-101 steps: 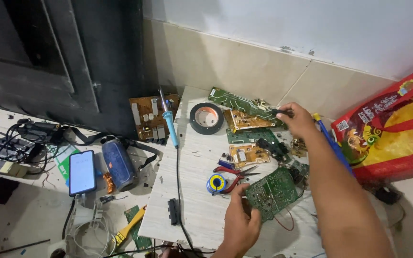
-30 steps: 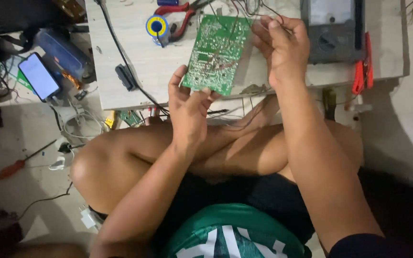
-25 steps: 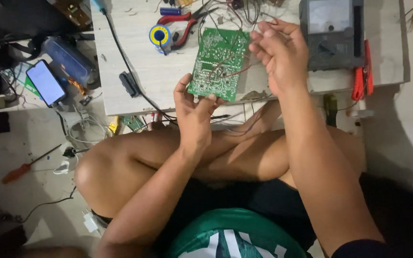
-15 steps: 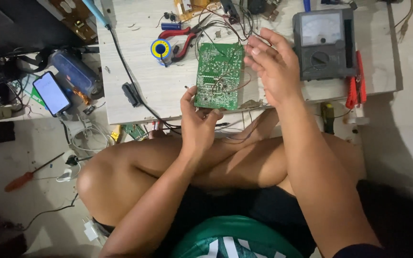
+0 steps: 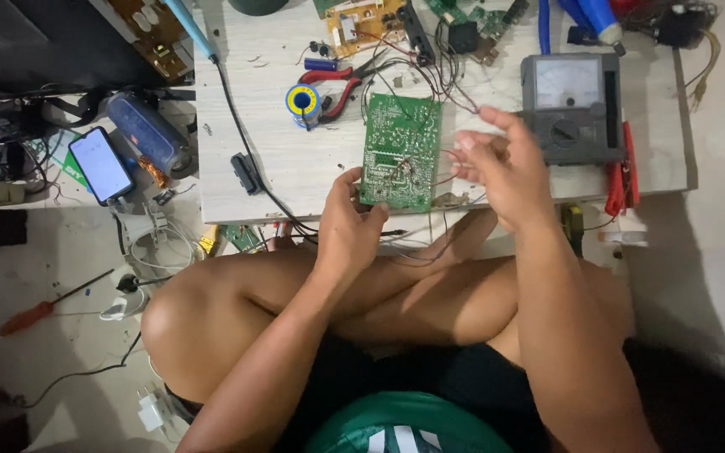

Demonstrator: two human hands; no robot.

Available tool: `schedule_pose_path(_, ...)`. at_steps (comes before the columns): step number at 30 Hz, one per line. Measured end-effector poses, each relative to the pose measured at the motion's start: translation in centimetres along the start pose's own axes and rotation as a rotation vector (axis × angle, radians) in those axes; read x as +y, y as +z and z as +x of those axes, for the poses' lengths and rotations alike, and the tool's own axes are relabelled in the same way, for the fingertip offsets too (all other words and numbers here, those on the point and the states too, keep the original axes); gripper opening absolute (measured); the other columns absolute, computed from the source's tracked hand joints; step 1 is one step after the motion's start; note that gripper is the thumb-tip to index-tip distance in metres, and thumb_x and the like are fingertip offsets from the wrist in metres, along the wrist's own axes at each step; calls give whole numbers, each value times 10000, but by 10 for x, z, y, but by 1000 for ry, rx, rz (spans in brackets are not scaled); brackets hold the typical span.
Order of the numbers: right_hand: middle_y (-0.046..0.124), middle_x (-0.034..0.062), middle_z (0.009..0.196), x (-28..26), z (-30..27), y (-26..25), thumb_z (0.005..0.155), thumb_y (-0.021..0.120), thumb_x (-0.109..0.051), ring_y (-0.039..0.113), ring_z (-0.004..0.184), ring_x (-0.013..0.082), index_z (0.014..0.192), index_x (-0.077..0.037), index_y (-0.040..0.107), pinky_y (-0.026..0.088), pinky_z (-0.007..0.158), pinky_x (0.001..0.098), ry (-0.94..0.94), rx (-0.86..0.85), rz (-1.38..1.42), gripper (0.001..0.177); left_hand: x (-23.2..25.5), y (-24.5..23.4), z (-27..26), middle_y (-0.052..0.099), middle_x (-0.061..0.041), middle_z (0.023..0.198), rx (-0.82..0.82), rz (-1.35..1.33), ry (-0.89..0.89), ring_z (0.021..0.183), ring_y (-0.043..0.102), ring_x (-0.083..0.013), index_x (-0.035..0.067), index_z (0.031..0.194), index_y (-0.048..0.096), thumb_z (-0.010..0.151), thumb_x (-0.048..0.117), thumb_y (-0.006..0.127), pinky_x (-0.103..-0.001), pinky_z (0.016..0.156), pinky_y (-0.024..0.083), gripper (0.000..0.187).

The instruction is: The person sits on the floor and uses a multimeter to test a green circuit board. They touch the probes to various points on the board, then pick up a different circuit board and place it on the table.

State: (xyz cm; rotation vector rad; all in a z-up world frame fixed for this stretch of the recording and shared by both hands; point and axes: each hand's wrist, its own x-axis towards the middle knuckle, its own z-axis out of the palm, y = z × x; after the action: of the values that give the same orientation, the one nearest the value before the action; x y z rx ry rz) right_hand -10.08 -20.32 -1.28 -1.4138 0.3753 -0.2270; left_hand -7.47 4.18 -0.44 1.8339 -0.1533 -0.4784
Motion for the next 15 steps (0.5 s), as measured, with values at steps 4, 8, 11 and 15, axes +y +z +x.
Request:
schedule_pose_path(4,633,311,1300,1,-5,5,1032,647,-105,723,1109,372,1489,-23,409,652,906,476,40,-42,20,522,13,-4,-4,522,-335,1291,-15,89,-31,1105,698,-445,-102,1501,346,966,102,636,-546,823,619,642)
schedule_pose_path(8,665,285,1272,6,2,9,1030,649,-114,731,1096,319,1457,-13,454,639,951,453,28,-53,24,480,14,-4,-6,618,-284,1202,-29,178,-30,1064,719,-396,-81,1468,421,955,138,649,-514,789,629,603)
schedule_pose_path(11,677,270,1260,9,6,8,1041,639,-133,731,1089,294,1446,-6,459,632,967,431,18,-58,27,461,1,-1,-3,696,-238,1115,-41,207,-26,989,749,-354,-54,1408,498,942,173,685,-469,732,630,551)
schedule_pose_path(15,695,226,1245,-1,4,16,1015,670,-136,723,1082,227,1401,6,504,618,987,375,19,-56,32,443,14,-2,-11,781,-150,1079,-97,223,-112,953,764,-304,23,1340,578,884,286,692,-439,785,604,539)
